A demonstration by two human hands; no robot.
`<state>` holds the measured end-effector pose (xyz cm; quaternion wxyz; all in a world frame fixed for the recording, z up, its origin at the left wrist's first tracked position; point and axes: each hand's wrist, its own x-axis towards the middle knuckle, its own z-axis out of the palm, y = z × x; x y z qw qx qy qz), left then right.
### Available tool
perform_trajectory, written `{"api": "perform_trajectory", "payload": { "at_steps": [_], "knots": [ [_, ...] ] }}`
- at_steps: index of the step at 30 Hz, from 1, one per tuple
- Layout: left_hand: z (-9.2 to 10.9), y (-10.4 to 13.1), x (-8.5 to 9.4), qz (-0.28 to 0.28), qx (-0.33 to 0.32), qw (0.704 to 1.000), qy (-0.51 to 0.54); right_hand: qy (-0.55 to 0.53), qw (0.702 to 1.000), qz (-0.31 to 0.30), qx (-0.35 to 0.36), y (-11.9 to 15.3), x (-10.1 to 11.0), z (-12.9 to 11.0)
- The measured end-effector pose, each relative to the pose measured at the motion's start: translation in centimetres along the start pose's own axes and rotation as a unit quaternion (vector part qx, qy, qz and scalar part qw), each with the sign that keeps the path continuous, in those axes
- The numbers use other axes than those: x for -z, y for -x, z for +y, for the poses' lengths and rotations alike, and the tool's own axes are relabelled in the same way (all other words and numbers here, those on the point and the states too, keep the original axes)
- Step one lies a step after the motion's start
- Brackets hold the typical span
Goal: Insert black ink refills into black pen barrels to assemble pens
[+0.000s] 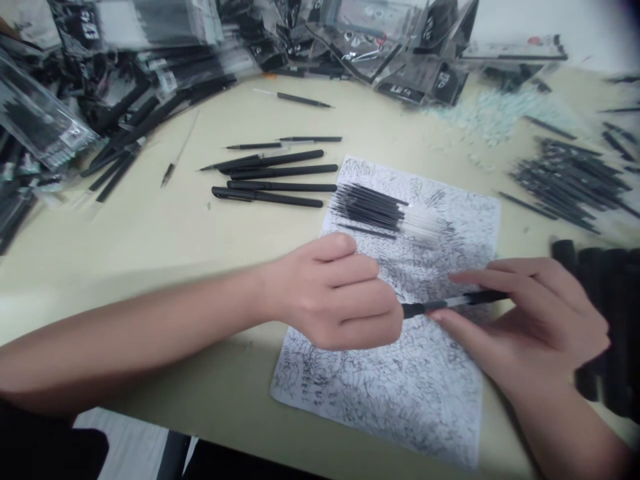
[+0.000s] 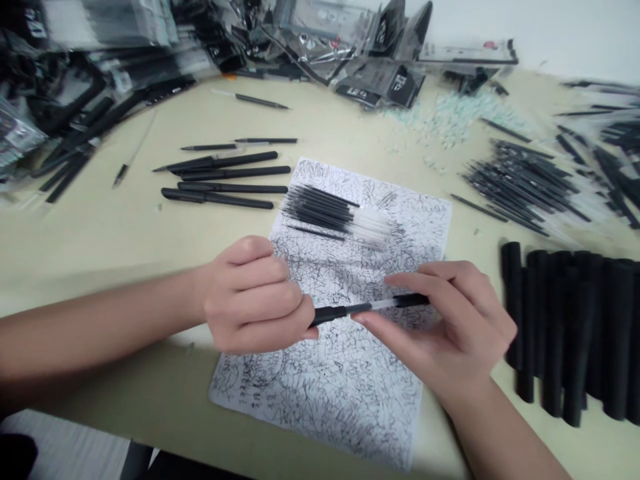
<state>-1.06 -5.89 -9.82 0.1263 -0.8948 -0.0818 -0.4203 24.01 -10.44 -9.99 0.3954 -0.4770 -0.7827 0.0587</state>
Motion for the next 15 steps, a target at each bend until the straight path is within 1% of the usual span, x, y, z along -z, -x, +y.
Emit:
{"api": "perform_trajectory", "payload": {
  "at_steps": [2,4,6,7,8,12,15],
  "knots": [
    [-0.1,0.2,-0.1,-0.008,0.030,1.000,0.002,-0.009,1.000,0.008,0.002,0.0,0.0,0.1],
    [-0.2,0.5,-0.3,-0.049,0.093,0.994,0.020,-0.014,1.000,0.016,0.000,0.2,0.0,0.3],
    [-0.3,0.7,-0.3,-0.100,0.158,0.982,0.042,-0.020,0.999,0.026,-0.002,0.3,-0.1,0.7],
    [-0.3,0.8,-0.4,-0.112,0.180,0.976,0.052,-0.023,0.999,0.031,-0.001,0.4,-0.1,0.8],
    [-0.4,0.8,-0.4,-0.111,0.196,0.972,0.060,-0.028,0.999,0.039,0.003,0.4,-0.2,1.0],
    [-0.6,0.8,-0.5,-0.048,0.238,0.967,0.078,-0.043,0.996,0.076,0.011,0.6,-0.6,1.7],
    [-0.8,0.6,-0.4,-0.025,0.283,0.955,0.088,-0.053,0.993,0.098,-0.029,0.7,-0.8,1.8]
  ]
}}
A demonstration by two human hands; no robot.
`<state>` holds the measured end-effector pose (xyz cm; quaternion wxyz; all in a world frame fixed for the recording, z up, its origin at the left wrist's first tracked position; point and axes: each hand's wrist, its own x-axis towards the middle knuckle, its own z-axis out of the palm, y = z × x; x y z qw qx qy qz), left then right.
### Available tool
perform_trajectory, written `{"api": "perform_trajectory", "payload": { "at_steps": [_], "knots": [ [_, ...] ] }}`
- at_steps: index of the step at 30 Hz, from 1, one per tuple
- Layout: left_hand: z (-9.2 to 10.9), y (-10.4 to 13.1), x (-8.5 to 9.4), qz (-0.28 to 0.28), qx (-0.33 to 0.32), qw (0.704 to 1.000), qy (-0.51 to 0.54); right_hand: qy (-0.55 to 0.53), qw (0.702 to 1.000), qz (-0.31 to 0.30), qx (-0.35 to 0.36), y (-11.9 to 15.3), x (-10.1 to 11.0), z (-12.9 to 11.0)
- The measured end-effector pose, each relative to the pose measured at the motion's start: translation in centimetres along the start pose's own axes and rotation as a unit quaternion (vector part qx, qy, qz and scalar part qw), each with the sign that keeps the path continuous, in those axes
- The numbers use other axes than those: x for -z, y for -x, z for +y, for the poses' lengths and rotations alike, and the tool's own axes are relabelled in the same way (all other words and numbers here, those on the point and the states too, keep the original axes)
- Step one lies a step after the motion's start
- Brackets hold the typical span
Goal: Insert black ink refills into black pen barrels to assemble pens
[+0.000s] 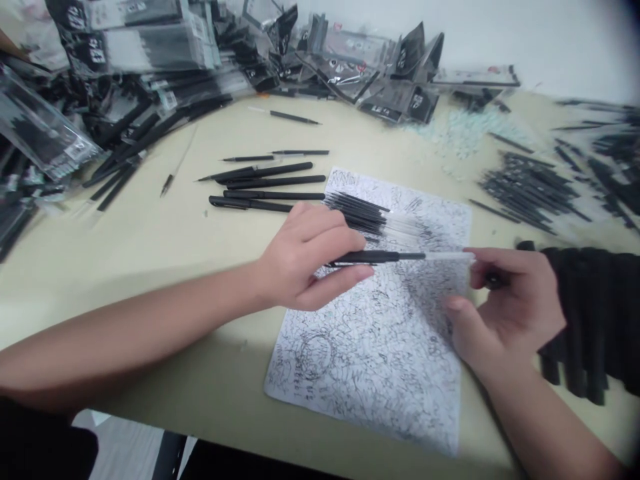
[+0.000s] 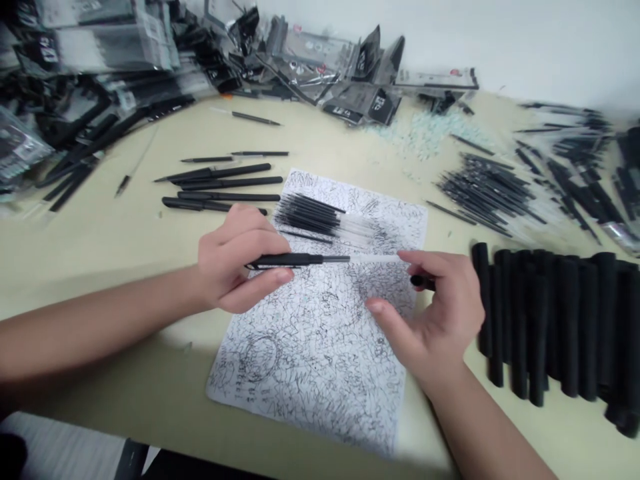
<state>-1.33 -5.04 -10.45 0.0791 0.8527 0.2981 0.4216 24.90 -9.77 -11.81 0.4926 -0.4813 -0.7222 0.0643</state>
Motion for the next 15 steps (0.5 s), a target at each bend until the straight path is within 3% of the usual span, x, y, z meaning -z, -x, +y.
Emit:
{"api": "perform_trajectory", "payload": {
  "at_steps": [4,10,15],
  "knots": [
    [0.2,-0.3,0.4,0.031,0.059,0.998,0.010,-0.012,0.998,-0.002,-0.058,0.2,0.1,-0.3],
    [0.0,-0.6,0.8,0.081,0.115,0.988,-0.060,-0.023,0.996,-0.020,-0.084,0.2,0.1,-0.6],
    [-3.4,-1.6,2.1,0.087,0.095,0.978,-0.162,-0.022,0.995,-0.024,-0.091,0.0,0.0,-0.9]
  ]
}}
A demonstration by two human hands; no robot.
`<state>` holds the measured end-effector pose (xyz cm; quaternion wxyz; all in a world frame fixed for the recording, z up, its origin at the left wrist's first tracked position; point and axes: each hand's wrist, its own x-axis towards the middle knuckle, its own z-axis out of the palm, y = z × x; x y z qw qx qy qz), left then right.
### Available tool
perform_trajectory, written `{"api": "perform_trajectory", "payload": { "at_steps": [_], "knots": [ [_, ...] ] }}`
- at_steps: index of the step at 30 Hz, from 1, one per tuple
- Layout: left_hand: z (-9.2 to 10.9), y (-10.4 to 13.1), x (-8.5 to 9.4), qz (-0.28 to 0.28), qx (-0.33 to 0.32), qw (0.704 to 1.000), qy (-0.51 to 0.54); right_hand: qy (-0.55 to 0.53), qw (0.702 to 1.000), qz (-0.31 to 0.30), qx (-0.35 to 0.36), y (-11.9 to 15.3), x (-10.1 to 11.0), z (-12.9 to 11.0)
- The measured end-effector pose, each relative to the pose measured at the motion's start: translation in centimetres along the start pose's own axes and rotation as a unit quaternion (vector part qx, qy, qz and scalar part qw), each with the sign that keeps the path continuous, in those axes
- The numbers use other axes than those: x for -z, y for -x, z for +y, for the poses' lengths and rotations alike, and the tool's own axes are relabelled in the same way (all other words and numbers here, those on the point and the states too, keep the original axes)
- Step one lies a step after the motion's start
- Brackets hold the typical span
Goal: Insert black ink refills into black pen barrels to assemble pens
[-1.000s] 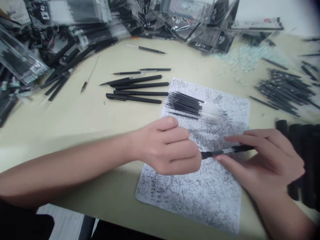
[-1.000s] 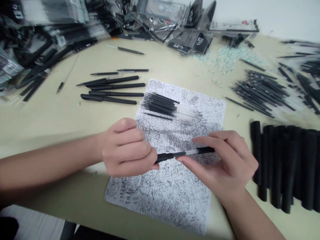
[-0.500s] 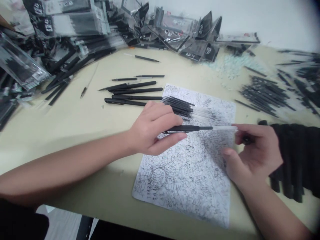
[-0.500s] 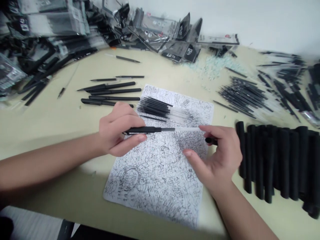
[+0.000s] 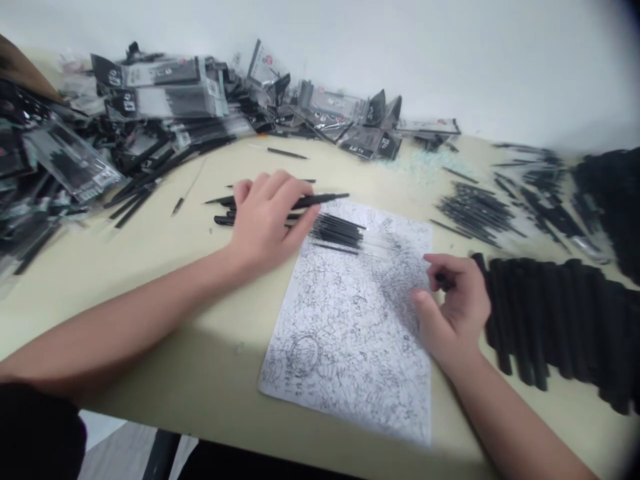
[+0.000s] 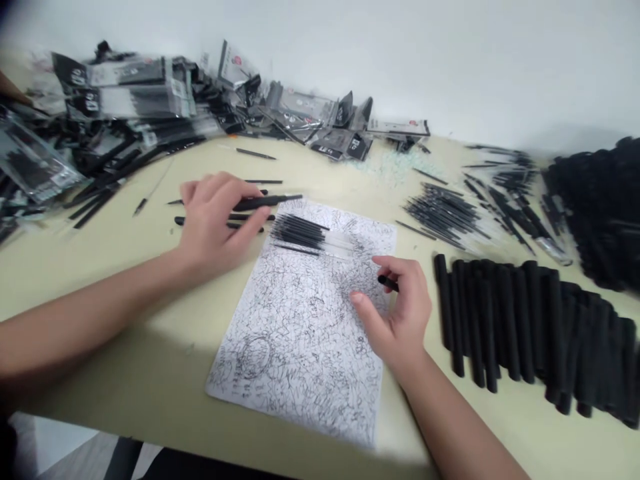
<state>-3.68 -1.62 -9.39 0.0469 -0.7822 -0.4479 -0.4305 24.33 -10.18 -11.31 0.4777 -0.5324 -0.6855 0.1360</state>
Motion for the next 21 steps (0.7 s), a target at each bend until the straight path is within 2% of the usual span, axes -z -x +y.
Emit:
{"api": "perform_trajectory", "payload": {
  "at_steps": [3,6,9,11,15,18,21],
  "knots": [
    [-3.8,-1.7,0.3,0.000,-0.003,0.999,-0.035,0.003,1.000,-0.002,0.002,-0.1,-0.1,-0.2],
    [-7.4,-3.2,0.9,-0.044,0.024,0.995,-0.083,0.008,1.000,-0.001,0.003,-0.2,-0.1,-0.4],
    [-9.9,-4.2,1.9,-0.085,0.030,0.986,-0.139,0.011,1.000,-0.002,0.004,-0.3,-0.2,-0.6],
    [-11.0,-4.6,2.6,-0.103,0.000,0.984,-0.143,0.007,1.000,-0.002,0.009,-0.4,-0.2,-0.6],
    [-12.4,-4.8,3.3,-0.074,-0.057,0.986,-0.137,-0.003,1.000,-0.001,0.013,-0.4,-0.3,-0.6],
    [-13.3,-4.7,3.0,-0.059,-0.055,0.985,-0.154,-0.007,1.000,-0.002,0.015,-0.4,-0.3,-0.7],
    [-13.5,-5.0,2.9,-0.057,-0.025,0.986,-0.154,-0.007,1.000,-0.001,0.020,-0.5,-0.3,-0.7]
  ]
}}
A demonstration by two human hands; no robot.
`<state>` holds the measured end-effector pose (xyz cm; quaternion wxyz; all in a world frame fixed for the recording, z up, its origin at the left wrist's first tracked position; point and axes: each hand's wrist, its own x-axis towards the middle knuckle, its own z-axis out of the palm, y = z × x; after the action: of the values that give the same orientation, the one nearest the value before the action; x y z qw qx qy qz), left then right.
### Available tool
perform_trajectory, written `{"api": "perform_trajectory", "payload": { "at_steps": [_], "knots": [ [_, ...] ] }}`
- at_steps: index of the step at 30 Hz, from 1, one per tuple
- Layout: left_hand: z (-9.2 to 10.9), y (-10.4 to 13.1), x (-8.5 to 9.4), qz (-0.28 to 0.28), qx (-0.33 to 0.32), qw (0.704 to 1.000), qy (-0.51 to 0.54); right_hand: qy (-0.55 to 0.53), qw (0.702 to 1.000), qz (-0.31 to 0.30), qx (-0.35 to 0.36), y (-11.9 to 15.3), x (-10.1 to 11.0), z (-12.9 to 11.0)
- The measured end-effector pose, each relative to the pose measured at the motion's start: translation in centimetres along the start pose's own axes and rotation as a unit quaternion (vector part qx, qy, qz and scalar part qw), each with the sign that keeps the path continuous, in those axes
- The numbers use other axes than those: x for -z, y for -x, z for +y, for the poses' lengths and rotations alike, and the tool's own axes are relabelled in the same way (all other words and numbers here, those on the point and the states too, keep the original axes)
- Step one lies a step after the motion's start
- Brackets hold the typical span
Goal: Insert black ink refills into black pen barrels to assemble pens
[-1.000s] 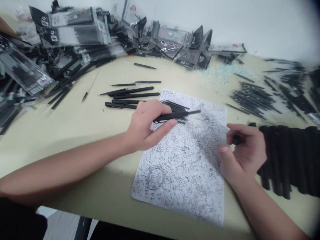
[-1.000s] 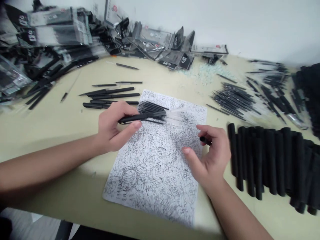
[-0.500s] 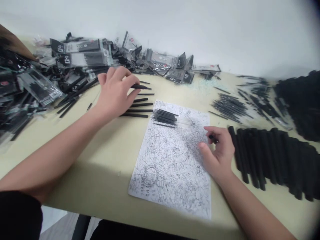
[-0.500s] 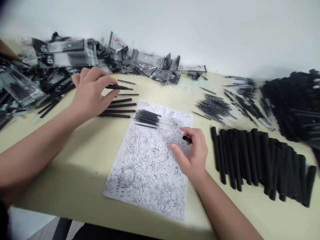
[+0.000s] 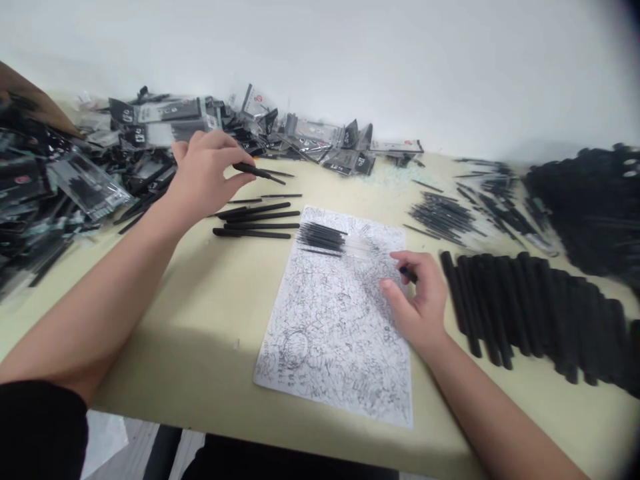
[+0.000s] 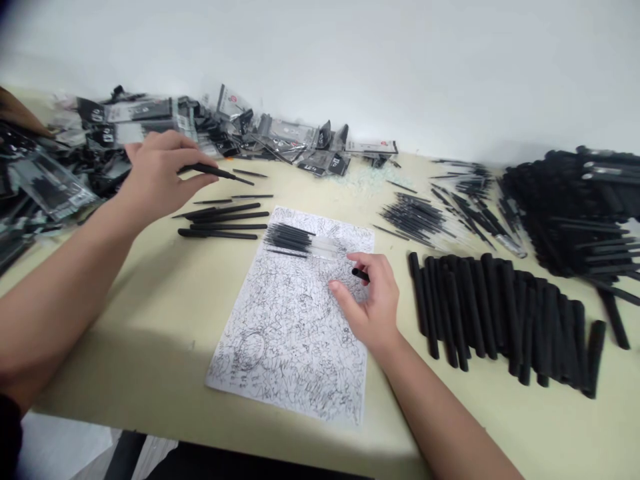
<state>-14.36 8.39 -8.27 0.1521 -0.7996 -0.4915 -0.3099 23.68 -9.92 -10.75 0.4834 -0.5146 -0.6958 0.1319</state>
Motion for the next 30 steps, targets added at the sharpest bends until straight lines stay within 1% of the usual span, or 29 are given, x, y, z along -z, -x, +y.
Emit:
{"api": "perform_trajectory", "payload": {
  "at_steps": [2,5,6,8,10,14,16,21,25,28,30],
  "knots": [
    [0.5,-0.4,0.8,-0.018,0.025,0.999,0.027,0.000,1.000,0.000,0.007,0.0,0.0,0.0],
    [2.4,-0.9,3.3,-0.068,0.054,0.994,0.071,0.003,1.000,-0.001,0.009,0.0,0.0,0.0],
    [3.2,-1.1,4.2,-0.089,0.067,0.991,0.072,0.005,1.000,-0.002,0.007,0.0,0.0,0.0],
    [4.3,-1.3,5.7,-0.112,0.095,0.987,0.063,0.008,1.000,-0.003,0.004,0.0,0.0,0.0],
    [4.8,-1.5,6.4,-0.124,0.104,0.985,0.056,0.009,1.000,-0.002,0.007,0.0,0.0,0.0],
    [4.1,-1.7,6.4,-0.114,0.089,0.988,0.061,0.006,1.000,-0.002,0.021,0.0,0.0,0.0],
    [3.7,-1.8,6.4,-0.119,0.082,0.988,0.056,0.007,1.000,-0.004,0.027,-0.1,0.0,0.1],
    [3.8,-1.9,6.8,-0.136,0.073,0.987,0.045,0.009,0.999,-0.004,0.035,0.0,0.0,0.0],
    [3.8,-1.8,6.8,-0.132,0.085,0.985,0.072,0.008,0.999,-0.003,0.037,0.0,0.0,0.0],
    [3.5,-1.8,6.7,-0.135,0.098,0.984,0.059,0.007,0.999,-0.002,0.035,-0.1,-0.1,0.0],
    [3.2,-1.8,6.7,-0.134,0.092,0.985,0.054,0.006,0.999,-0.002,0.034,-0.1,-0.1,0.0]
  ]
}}
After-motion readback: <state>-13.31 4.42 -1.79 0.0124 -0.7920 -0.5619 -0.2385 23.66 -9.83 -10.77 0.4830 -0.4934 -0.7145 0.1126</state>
